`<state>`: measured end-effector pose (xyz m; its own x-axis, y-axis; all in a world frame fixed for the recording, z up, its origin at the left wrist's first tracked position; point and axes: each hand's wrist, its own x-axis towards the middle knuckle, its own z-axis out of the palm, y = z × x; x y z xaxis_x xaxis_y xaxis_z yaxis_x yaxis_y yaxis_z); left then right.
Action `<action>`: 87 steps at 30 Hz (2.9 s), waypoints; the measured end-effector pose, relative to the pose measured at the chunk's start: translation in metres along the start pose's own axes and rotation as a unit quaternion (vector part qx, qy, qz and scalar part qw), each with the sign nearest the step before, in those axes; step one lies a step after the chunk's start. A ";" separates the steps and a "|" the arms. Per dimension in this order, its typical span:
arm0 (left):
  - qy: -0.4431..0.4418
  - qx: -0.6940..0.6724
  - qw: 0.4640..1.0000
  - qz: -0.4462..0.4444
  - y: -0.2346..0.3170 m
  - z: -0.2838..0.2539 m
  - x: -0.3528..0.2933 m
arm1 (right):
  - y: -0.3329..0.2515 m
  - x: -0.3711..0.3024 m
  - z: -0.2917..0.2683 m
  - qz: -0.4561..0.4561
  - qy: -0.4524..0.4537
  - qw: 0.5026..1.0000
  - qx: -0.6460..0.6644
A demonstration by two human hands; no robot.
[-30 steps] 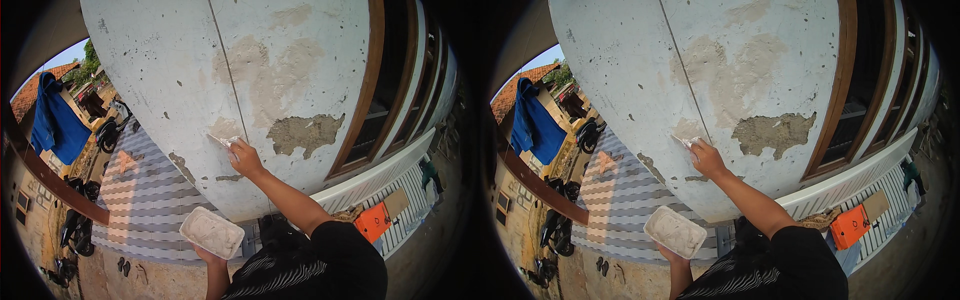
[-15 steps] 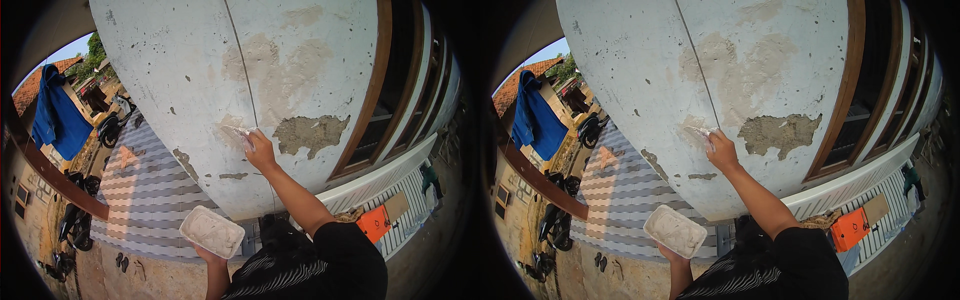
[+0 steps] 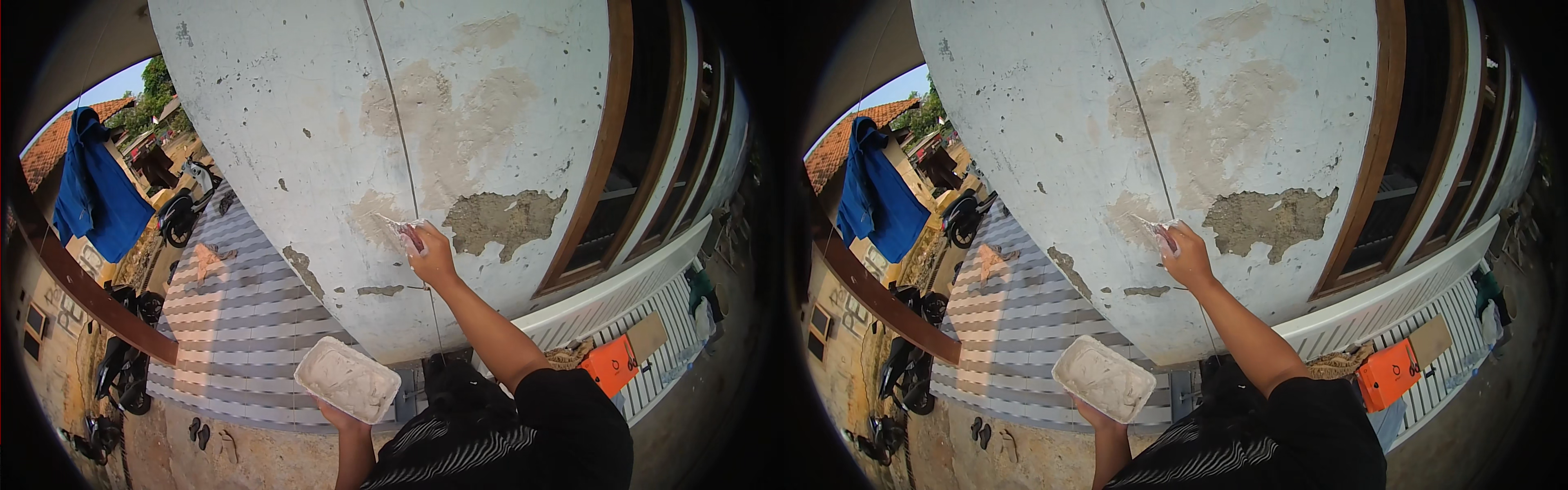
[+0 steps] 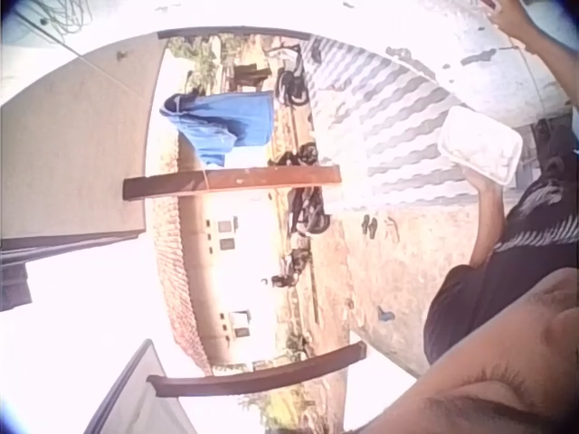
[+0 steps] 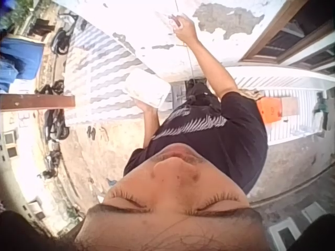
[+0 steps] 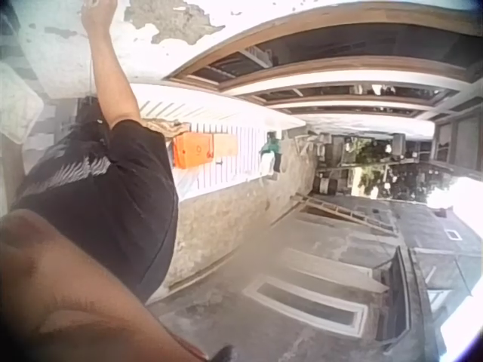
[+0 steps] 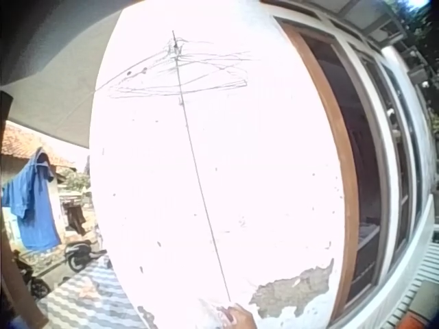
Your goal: Applying plaster/putty to a damaged wall using a spatula/trowel.
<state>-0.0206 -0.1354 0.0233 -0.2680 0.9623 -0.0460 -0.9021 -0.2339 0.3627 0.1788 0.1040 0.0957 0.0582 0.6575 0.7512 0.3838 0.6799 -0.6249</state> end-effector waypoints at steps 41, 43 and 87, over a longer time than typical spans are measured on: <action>0.013 0.027 1.000 0.010 0.004 0.000 0.004 | 0.004 -0.050 -0.001 -0.091 0.058 0.984 -0.141; 0.018 0.019 1.000 0.006 0.003 0.001 0.002 | 0.004 -0.057 0.008 -0.102 0.066 0.975 -0.187; 0.008 0.009 1.000 0.021 0.012 -0.013 -0.002 | 0.005 -0.070 0.060 -0.033 -0.003 0.981 -0.192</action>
<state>-0.0353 -0.1421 0.0158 -0.3103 0.9496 -0.0450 -0.8836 -0.2706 0.3821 0.1219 0.0806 0.0268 0.0169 0.6185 0.7856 0.7053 0.5496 -0.4478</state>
